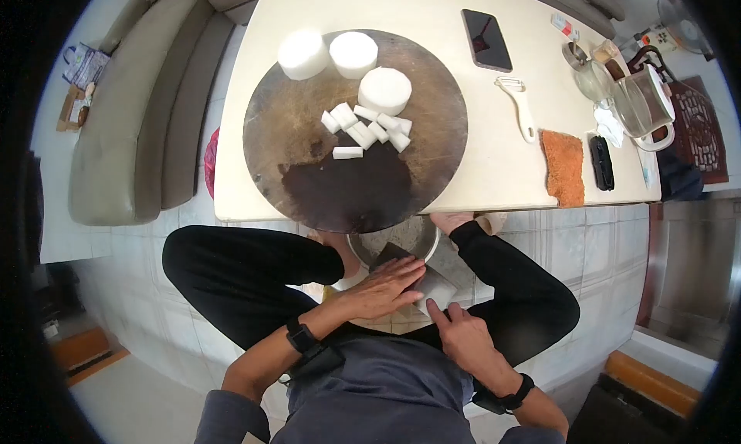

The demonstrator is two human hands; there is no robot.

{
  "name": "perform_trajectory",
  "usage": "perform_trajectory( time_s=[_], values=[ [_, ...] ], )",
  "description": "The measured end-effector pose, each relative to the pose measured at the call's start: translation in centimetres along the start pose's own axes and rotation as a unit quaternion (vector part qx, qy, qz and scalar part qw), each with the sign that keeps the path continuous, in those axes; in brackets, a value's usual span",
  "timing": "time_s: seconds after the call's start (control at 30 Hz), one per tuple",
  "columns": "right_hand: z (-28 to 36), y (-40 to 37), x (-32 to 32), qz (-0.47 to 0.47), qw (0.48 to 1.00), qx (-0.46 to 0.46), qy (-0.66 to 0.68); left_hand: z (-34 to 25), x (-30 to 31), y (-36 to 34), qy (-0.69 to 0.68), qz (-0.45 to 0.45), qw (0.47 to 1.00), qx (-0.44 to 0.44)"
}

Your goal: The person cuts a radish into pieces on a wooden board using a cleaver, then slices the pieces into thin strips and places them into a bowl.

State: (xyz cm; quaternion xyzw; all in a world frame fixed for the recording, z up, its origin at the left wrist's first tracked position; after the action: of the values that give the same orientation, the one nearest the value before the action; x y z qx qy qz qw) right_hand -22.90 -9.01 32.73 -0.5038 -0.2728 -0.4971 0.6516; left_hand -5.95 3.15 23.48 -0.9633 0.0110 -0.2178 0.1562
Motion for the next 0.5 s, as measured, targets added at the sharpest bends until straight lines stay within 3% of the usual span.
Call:
perform_trajectory(
  time_s=[0.1, 0.27, 0.33, 0.37, 0.4, 0.43, 0.47, 0.5],
  values=[
    [-0.3, -0.9, -0.1, -0.025, 0.999, -0.017, 0.013, -0.9, 0.7, 0.0, 0.144, 0.011, 0.99, 0.009],
    [-0.3, -2.7, 1.1, -0.048, 0.989, -0.042, 0.131, 0.2, 1.6, -0.7, 0.113, -0.051, 0.99, 0.068],
    [-0.4, -3.6, 0.9, -0.12, 0.956, -0.084, 0.254, -0.7, 3.6, -1.9, 0.084, -0.125, 0.987, 0.059],
    [-0.4, -4.0, 1.3, -0.117, 0.939, -0.099, 0.307, -1.6, 4.7, -2.8, 0.091, -0.126, 0.986, 0.058],
    [-0.5, -4.4, 1.7, -0.123, 0.938, -0.097, 0.308, -2.9, 6.0, -3.9, 0.011, -0.131, 0.991, 0.034],
    [-0.6, -4.9, 2.0, -0.098, 0.905, -0.149, 0.386, -4.3, 7.3, -5.0, -0.069, -0.134, 0.989, 0.009],
    [-0.8, -5.3, 1.7, -0.071, 0.861, -0.2, 0.462, -5.8, 8.6, -6.0, -0.063, -0.132, 0.989, 0.007],
    [-1.0, -5.8, 0.4, -0.156, 0.841, -0.154, 0.495, -7.4, 10.0, -6.9, -0.099, -0.174, 0.98, -0.012]
  ],
)
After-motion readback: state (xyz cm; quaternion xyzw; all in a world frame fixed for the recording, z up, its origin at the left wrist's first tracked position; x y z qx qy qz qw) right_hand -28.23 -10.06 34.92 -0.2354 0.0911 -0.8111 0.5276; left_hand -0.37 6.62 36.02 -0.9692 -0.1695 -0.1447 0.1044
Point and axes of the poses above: each hand's wrist, its own y-axis towards the middle knuckle, its own x-axis out of the back of the hand, z = x × y, the point moved 1 cm from there along y, towards the middle knuckle, and after that the axes turned 4 degrees about x, right-handed, at the moved point
